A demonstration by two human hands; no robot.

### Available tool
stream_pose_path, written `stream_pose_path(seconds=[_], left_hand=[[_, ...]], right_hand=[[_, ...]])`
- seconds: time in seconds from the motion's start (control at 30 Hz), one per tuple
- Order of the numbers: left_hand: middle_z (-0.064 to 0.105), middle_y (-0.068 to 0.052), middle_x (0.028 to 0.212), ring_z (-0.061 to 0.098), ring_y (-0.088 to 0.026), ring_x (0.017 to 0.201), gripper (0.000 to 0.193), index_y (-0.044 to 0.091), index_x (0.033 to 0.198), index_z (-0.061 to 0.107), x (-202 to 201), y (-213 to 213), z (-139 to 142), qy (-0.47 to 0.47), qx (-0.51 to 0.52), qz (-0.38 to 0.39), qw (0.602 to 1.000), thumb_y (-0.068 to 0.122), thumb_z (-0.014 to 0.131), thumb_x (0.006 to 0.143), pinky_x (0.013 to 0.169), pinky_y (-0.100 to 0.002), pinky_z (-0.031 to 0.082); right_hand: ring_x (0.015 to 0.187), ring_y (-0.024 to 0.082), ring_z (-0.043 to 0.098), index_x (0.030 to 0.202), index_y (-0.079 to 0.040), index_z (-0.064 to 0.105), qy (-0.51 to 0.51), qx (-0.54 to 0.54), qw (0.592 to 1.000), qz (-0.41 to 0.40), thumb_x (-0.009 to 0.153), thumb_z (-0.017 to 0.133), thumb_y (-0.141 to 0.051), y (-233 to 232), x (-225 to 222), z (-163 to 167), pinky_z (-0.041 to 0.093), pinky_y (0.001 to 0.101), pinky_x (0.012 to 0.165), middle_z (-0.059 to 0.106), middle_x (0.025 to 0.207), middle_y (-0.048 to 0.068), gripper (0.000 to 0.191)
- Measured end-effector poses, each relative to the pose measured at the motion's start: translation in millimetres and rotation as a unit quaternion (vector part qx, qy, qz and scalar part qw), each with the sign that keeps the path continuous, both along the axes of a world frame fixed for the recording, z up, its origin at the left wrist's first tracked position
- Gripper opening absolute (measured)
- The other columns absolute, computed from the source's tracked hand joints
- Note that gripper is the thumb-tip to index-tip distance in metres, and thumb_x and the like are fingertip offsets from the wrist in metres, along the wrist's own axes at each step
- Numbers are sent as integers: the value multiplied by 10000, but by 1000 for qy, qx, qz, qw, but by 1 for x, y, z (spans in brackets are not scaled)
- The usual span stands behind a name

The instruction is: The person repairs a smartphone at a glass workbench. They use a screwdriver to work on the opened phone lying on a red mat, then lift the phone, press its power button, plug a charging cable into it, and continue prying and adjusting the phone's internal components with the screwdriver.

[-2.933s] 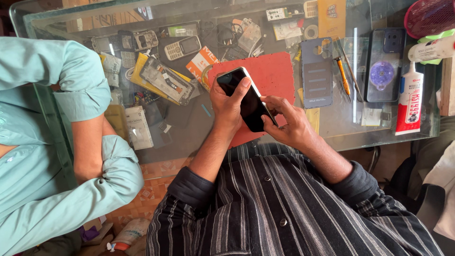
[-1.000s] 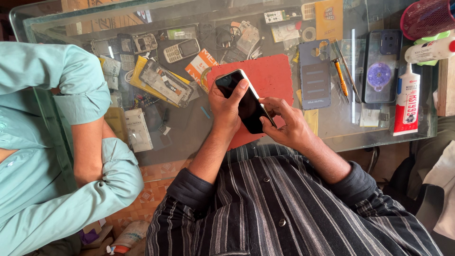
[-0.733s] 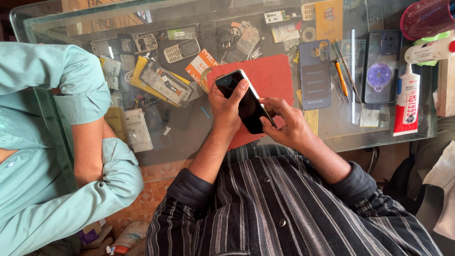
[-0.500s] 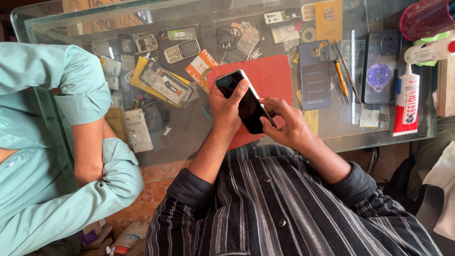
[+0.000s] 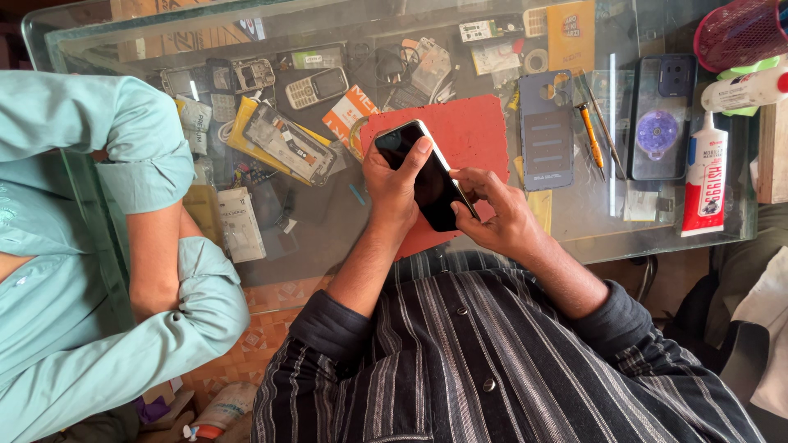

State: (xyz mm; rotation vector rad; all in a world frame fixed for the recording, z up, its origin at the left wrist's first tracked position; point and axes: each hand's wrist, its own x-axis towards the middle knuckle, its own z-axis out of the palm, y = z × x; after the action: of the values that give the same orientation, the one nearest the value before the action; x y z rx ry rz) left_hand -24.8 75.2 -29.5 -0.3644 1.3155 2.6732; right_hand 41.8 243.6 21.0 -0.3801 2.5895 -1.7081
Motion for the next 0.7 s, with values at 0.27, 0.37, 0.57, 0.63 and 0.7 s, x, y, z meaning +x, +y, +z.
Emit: stream_pose_path(seconds=[0.27, 0.37, 0.57, 0.63, 0.7], left_hand=[[700, -20, 986, 652, -87, 879, 273, 27, 1077, 660, 0, 0, -1, -1, 3, -2, 1000, 102, 841, 887, 814, -273, 550], [698, -20, 984, 651, -85, 878, 284, 28, 1080, 658, 0, 0, -2, -1, 2, 1, 1000, 107, 845, 882, 816, -273, 551], [696, -20, 985, 650, -88, 877, 300, 26, 1080, 656, 0, 0, -2, -7, -1, 4, 1000, 116, 853, 873, 815, -274, 550], [695, -20, 985, 651, -89, 878, 303, 25, 1081, 656, 0, -1, -2, -8, -4, 3, 1000, 118, 854, 872, 815, -275, 551], [694, -19, 985, 651, -90, 879, 305, 23, 1084, 656, -1, -1, -1, -7, -9, 1, 1000, 120, 855, 876, 817, -275, 552]], right_hand=[[848, 165, 670, 1385, -11, 519, -5, -1, 1000, 1, 904, 721, 43, 0, 0, 1, 589, 324, 799, 635, 935, 84, 525], [843, 164, 666, 1383, -10, 519, -3, 0, 1000, 1, 901, 720, 45, 0, -1, 1, 588, 322, 795, 635, 932, 83, 524], [846, 162, 671, 1384, -8, 518, -4, -4, 1000, 4, 903, 718, 48, 0, -1, 2, 585, 323, 788, 640, 929, 81, 524], [848, 161, 671, 1385, -7, 516, -3, -6, 1000, 5, 904, 718, 49, 0, -1, 1, 581, 322, 782, 642, 930, 81, 524], [840, 158, 663, 1384, -7, 517, -2, -6, 1000, 4, 904, 721, 47, 0, -2, 1, 575, 320, 769, 638, 920, 81, 525]])
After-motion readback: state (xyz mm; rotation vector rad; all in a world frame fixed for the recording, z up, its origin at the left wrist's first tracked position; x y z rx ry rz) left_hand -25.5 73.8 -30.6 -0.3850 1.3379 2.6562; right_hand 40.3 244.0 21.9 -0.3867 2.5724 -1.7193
